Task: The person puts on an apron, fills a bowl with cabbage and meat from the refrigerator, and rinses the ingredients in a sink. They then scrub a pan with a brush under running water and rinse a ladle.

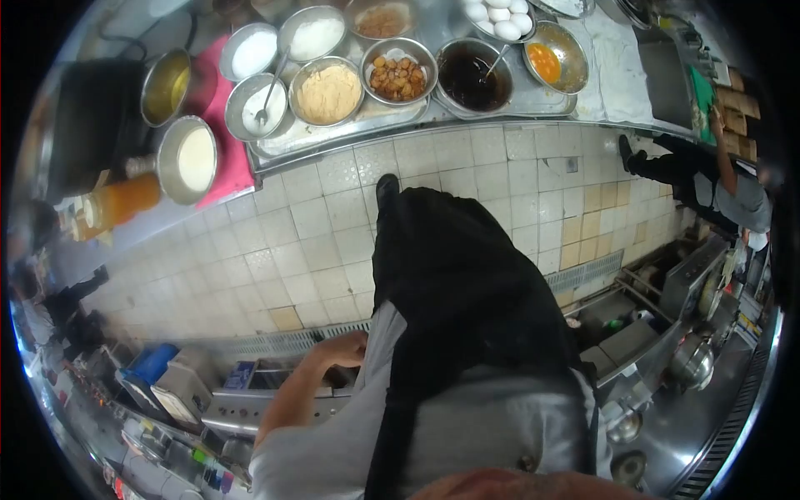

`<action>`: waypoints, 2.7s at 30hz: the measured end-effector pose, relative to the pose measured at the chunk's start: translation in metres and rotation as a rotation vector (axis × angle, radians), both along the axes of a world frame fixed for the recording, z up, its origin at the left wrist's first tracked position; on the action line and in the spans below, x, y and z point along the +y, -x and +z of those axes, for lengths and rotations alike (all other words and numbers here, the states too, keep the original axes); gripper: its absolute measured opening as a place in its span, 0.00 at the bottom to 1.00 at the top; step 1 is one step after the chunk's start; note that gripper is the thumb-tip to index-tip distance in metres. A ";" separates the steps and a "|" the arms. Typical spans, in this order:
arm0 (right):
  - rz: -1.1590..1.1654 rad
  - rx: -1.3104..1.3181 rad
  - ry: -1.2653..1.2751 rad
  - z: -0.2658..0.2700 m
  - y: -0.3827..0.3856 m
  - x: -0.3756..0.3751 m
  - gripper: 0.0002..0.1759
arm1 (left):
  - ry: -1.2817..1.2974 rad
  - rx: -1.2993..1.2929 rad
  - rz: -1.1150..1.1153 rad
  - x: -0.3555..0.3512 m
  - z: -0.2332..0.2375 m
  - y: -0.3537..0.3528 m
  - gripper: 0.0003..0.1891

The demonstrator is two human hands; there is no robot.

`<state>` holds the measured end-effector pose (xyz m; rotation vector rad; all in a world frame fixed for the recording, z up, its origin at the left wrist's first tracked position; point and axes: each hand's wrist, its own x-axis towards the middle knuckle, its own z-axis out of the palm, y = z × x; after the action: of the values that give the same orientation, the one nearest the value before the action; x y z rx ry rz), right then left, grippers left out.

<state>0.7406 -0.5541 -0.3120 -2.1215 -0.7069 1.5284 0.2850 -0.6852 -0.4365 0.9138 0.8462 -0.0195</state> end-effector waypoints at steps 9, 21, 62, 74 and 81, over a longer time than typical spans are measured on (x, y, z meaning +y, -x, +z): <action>-0.027 0.051 -0.016 0.003 -0.008 -0.005 0.13 | 0.067 0.216 -0.166 0.105 0.123 0.005 0.37; -0.055 0.122 -0.068 0.026 -0.006 -0.018 0.13 | 0.154 0.261 -0.523 0.162 0.185 0.023 0.35; -0.642 0.641 -0.219 -0.013 -0.031 0.069 0.22 | 0.324 0.138 2.020 0.121 0.165 -0.028 0.13; -0.604 0.982 -0.434 0.030 -0.061 0.038 0.26 | 0.259 0.132 2.077 0.068 0.148 0.023 0.28; -0.316 0.802 -0.238 0.043 -0.037 0.100 0.26 | -0.045 0.240 1.892 0.169 0.182 -0.034 0.39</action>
<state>0.7776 -0.4544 -0.2693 -1.2041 -0.2279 1.7968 0.3189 -0.5166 -0.2548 -0.1451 1.6458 1.5364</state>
